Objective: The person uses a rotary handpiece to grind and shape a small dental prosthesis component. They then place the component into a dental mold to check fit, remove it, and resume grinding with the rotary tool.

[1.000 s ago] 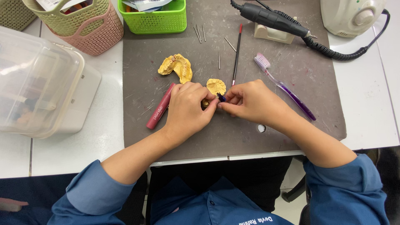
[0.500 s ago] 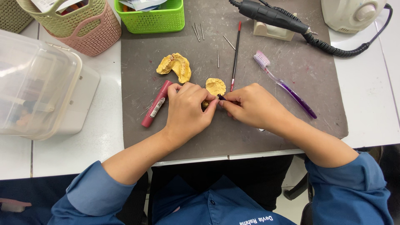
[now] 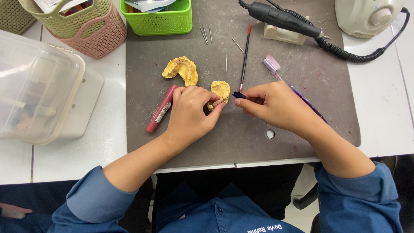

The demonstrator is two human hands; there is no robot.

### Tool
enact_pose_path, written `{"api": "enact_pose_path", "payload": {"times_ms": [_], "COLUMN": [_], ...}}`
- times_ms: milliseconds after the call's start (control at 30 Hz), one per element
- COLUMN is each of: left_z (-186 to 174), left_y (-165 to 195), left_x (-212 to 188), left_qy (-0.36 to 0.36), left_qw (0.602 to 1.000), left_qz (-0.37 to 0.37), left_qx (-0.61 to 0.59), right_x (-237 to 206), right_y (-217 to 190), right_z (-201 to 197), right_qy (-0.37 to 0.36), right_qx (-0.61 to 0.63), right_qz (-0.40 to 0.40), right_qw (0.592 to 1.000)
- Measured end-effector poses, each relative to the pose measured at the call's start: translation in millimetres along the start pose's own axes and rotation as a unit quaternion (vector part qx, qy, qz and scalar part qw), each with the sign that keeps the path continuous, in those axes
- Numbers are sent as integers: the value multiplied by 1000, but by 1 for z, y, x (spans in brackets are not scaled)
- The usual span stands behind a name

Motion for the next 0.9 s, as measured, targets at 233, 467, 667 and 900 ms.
{"api": "enact_pose_path", "payload": {"times_ms": [233, 467, 667, 900], "left_z": [4, 4, 4, 4], "left_y": [-2, -2, 3, 7], "left_x": [-1, -1, -2, -2], "left_qy": [-30, -49, -59, -64], "left_qw": [999, 998, 998, 998], "left_qz": [-11, -29, -24, -9], "left_qx": [6, -6, -8, 6], "right_x": [10, 13, 10, -6], "right_y": [-3, 2, -3, -60], "right_z": [-11, -1, -1, -2], "right_qy": [76, 57, 52, 57], "right_qx": [14, 60, 12, 14], "right_qz": [-88, -56, -20, -303], "right_qw": [993, 995, 998, 951]}}
Point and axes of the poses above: each hand's wrist, its own x-axis towards the middle knuckle, its own z-axis out of the palm, y = z × x, the point moved 10 cm from there along x, towards the middle knuckle, and after that the axes turned 13 degrees about -z, right-handed, at the moved point
